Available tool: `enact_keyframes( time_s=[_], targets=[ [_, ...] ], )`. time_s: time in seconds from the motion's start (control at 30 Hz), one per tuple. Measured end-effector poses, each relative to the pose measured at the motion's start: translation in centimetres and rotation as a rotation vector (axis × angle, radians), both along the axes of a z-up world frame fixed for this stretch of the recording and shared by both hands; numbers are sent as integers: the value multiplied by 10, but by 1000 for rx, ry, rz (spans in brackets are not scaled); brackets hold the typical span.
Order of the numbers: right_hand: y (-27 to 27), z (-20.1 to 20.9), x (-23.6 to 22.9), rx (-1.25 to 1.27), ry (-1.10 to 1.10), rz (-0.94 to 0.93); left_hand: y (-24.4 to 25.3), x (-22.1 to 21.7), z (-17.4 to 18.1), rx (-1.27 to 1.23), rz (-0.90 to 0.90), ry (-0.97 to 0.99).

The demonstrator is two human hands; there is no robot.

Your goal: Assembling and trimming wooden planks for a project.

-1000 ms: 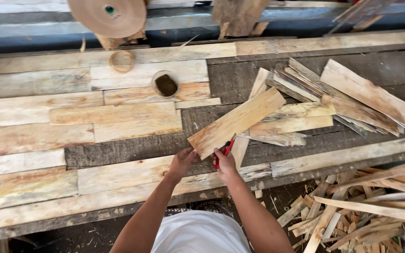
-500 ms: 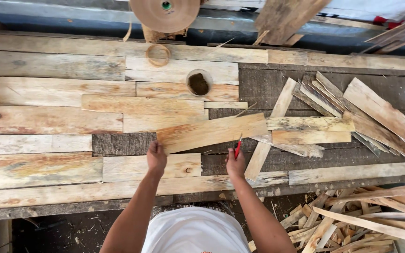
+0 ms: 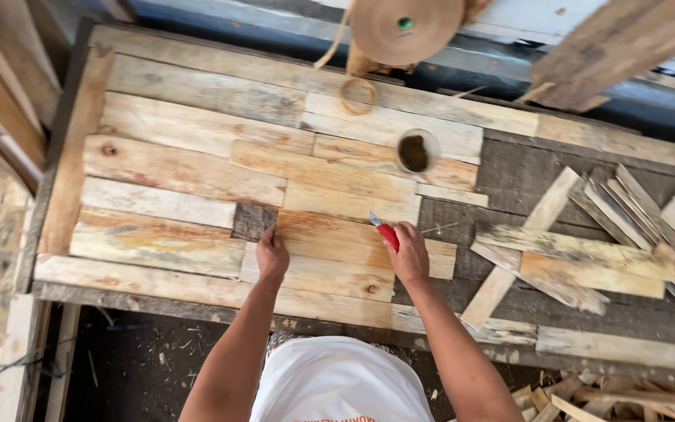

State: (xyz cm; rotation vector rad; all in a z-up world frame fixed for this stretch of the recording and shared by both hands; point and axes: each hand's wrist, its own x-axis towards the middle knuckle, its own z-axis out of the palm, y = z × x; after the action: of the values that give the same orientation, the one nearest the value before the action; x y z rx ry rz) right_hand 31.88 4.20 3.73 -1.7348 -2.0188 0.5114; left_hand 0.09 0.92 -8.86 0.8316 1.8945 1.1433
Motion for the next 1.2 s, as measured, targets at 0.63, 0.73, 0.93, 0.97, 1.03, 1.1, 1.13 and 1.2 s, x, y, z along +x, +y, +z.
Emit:
enact_keyframes(
  time_s=[0.63,0.73,0.93,0.97,1.03,1.1,1.13,1.2],
  targets=[
    [44,-14,-73,-200,-176,60,8,-83,-2,97,87,-223],
    [45,-18,-77,-230,-191,120,8,-87,-10,134,83,-319],
    [54,-27,-82,-250,-209,104,5,-100,38,17,114,29],
    [55,-27,-82,-283,-206,93,0,-104,37,-11,68,258],
    [59,-27,-83,-316,-199,81,-8,-109,39,-41,19,488],
    [61,-27,-85,-309,-187,92,-18,-111,47,-122,-33,533],
    [60,-27,-85,-312,-185,94,-23,-112,42,-125,-32,535],
    [62,-25,-86,-312,-139,109,-30,-114,33,-86,-98,588]
  ],
)
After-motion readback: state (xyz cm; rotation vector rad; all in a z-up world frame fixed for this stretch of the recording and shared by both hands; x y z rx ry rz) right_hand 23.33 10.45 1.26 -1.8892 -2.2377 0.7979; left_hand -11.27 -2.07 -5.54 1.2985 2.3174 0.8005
